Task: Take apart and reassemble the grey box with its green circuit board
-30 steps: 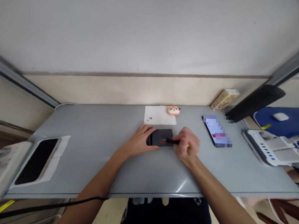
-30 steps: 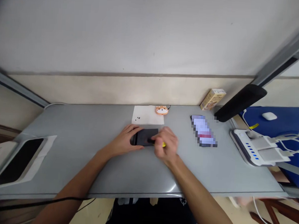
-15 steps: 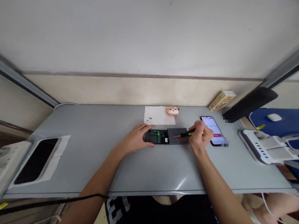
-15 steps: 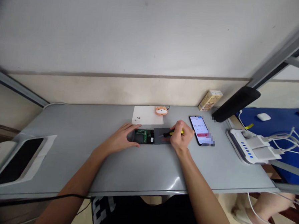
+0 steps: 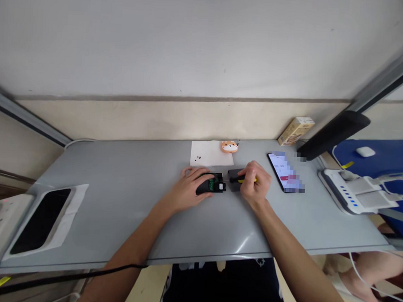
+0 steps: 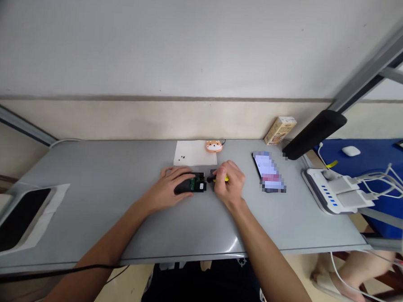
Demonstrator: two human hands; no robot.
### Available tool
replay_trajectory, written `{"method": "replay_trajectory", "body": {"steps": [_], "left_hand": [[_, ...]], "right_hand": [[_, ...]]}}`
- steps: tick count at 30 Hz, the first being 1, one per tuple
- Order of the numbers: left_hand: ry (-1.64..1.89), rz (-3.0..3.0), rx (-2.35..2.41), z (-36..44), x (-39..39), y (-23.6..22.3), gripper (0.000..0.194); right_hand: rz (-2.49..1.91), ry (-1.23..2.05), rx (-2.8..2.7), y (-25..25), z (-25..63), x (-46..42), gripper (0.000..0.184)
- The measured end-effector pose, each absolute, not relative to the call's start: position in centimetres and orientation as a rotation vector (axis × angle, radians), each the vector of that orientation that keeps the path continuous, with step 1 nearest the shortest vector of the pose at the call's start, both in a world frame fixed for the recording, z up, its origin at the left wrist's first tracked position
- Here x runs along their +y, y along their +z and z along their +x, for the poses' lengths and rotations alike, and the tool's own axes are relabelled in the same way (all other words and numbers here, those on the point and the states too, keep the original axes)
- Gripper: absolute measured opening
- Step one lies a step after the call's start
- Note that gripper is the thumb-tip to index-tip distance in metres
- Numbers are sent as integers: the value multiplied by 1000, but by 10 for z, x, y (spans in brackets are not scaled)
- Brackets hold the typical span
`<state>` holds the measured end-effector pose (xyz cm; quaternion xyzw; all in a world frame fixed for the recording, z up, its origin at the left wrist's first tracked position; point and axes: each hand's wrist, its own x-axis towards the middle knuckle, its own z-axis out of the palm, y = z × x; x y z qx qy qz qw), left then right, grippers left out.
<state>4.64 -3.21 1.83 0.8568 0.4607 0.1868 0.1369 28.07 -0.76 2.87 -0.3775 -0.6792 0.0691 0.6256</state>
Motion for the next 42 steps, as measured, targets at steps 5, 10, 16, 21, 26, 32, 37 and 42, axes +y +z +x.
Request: {"method": "replay_trajectory", "body": {"steps": [5,10,16,21,26,32,37,42], "left_hand": [[558,2497,1344,50,-33,18,30],[567,2497,1344,42,-35,25,32],[566,2494,1354,35,-37,35,26],[557,2511,1313,42,-38,31,20],[580,2509,1346,44,-37,28,14],[578,2492,1412,37,-35,28,21],[589,2477,1437,36,-36,25,19],[662,2498,1421,40,-34,21,8]], "right_hand": [[-865,179,-1501,30,280,-6,49],[-871,289,-1445,30,276,-12,52],[-905,403,-1600,24,267,-20,56],[-992,464,-1455,22,265,-19,57],[-1084,551,-1323,22,267,-13,58],[-1027,551,-1480,19,264,-13,51],[-999,531,-1468,22,265,-16,50],[-1026,596,-1346,24,267,-13,52]]}}
